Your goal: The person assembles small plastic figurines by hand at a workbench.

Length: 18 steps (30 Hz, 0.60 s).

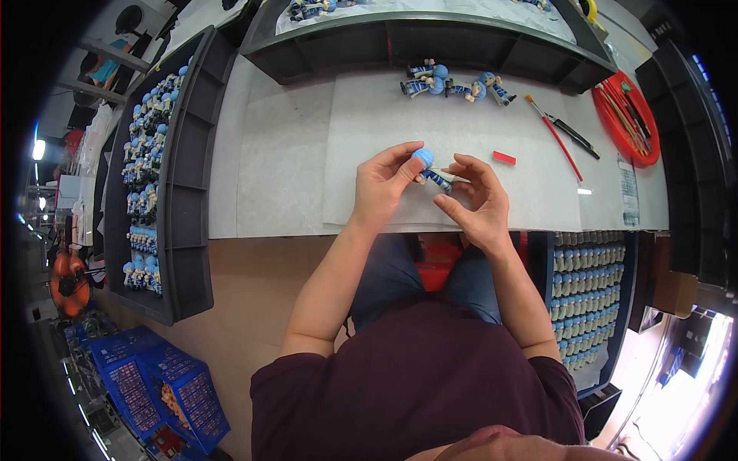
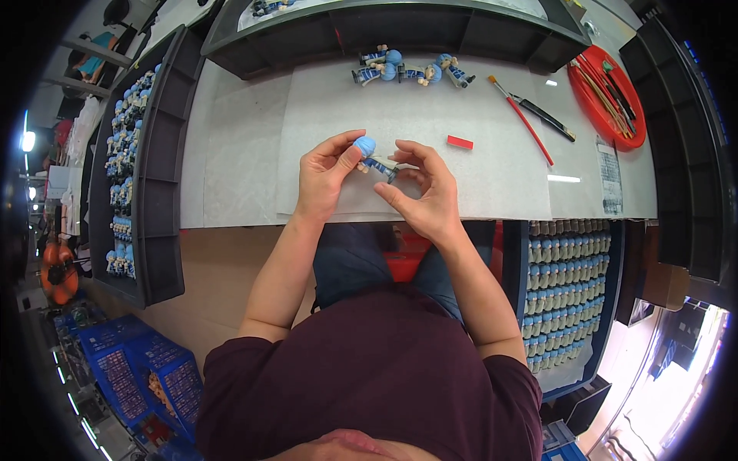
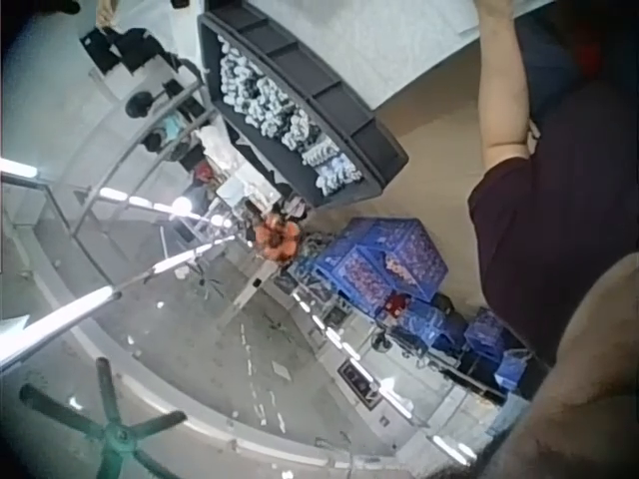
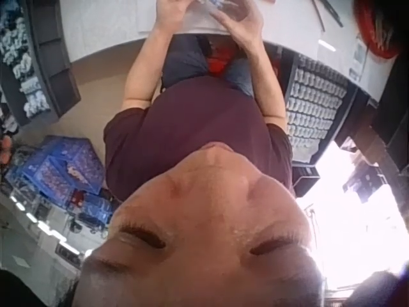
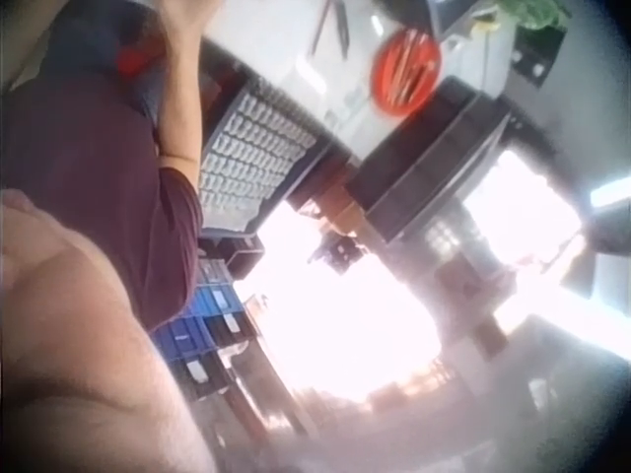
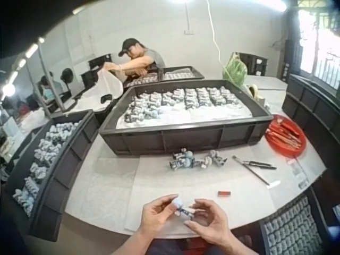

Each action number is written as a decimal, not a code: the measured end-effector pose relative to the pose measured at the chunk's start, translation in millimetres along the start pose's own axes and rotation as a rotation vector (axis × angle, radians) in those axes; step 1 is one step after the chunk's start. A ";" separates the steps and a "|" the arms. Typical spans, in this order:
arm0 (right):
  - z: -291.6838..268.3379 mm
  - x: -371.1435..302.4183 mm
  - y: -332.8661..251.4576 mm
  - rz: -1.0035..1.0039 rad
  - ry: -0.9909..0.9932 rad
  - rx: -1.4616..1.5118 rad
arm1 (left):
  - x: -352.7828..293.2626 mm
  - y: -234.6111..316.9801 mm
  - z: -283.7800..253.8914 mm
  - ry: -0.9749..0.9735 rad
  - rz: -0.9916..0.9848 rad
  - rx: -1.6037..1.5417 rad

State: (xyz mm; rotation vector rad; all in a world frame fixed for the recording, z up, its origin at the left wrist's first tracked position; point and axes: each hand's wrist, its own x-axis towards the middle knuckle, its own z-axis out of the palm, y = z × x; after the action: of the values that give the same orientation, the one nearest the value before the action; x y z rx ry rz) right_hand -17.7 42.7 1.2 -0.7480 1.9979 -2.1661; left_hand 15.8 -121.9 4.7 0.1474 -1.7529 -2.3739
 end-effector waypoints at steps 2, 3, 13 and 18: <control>0.8 0.7 -4.1 0.166 0.012 0.087 | 0.9 -1.0 -1.5 0.008 -0.012 -0.014; 0.8 0.6 -2.8 0.165 0.015 0.088 | 2.1 -1.8 -1.8 -0.026 0.013 -0.062; 1.6 0.3 2.2 0.113 0.047 0.084 | 1.8 3.0 -0.4 -0.100 0.027 -0.040; -0.1 -0.7 3.8 0.114 0.061 0.093 | 0.5 3.1 2.0 -0.117 0.030 0.002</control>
State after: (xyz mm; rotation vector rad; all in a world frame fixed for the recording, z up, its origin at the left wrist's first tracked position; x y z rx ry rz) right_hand -18.1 42.6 -2.6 -0.5481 1.9017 -2.2227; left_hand 15.2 -121.0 8.2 -0.0175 -1.7949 -2.4042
